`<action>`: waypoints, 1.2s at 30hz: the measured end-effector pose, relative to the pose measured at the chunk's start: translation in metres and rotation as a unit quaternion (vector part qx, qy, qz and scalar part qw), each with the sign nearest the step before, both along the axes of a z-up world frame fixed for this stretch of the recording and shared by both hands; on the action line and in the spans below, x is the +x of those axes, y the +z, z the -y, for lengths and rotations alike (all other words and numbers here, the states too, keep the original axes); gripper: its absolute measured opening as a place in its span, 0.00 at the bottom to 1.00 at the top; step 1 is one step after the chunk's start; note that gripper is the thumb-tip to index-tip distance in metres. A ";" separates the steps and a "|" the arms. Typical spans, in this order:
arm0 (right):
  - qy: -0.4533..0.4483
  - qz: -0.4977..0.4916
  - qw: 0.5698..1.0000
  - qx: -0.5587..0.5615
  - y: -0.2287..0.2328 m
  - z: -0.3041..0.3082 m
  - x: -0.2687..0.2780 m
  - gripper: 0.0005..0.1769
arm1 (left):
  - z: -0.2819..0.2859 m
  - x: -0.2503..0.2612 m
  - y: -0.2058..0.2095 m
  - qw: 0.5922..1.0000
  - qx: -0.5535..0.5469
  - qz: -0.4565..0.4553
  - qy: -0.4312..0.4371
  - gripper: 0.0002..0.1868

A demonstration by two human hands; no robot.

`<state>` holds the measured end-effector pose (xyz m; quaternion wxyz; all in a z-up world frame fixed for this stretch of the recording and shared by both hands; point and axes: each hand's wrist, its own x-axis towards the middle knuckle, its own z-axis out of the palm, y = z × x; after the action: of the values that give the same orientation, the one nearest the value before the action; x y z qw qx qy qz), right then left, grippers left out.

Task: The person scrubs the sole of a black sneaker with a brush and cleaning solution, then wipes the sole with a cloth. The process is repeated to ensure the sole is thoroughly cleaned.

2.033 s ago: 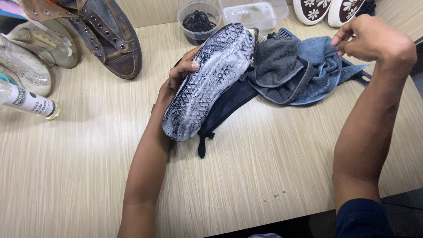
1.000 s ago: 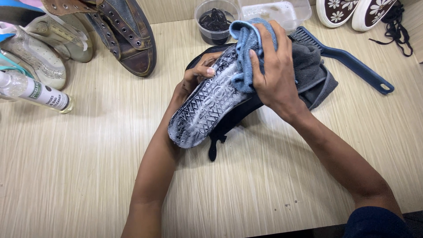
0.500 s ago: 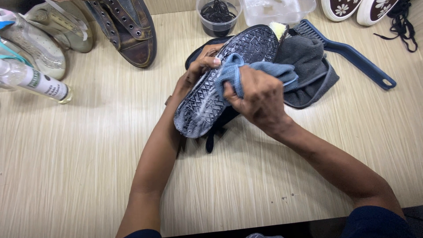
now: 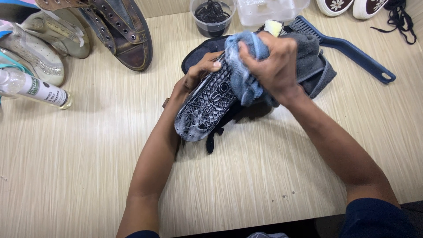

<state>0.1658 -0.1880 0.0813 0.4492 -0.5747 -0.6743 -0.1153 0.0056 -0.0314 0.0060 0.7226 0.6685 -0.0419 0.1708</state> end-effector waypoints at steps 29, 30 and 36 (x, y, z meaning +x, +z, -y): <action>0.104 0.075 0.979 0.159 -0.039 0.018 -0.062 0.15 | -0.020 0.029 -0.054 0.993 0.111 0.021 -0.025 0.25; 0.102 0.075 0.979 0.159 -0.041 0.017 -0.045 0.15 | -0.016 0.025 -0.044 0.993 0.111 0.021 -0.027 0.25; -0.032 0.021 0.995 0.091 -0.018 0.022 0.026 0.19 | 0.018 -0.004 0.024 0.994 0.079 -0.075 -0.007 0.22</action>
<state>0.1920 -0.2102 0.0629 0.4819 -0.5500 -0.6515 -0.2021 0.0021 -0.0491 0.0297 0.6698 0.7340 -0.0056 0.1119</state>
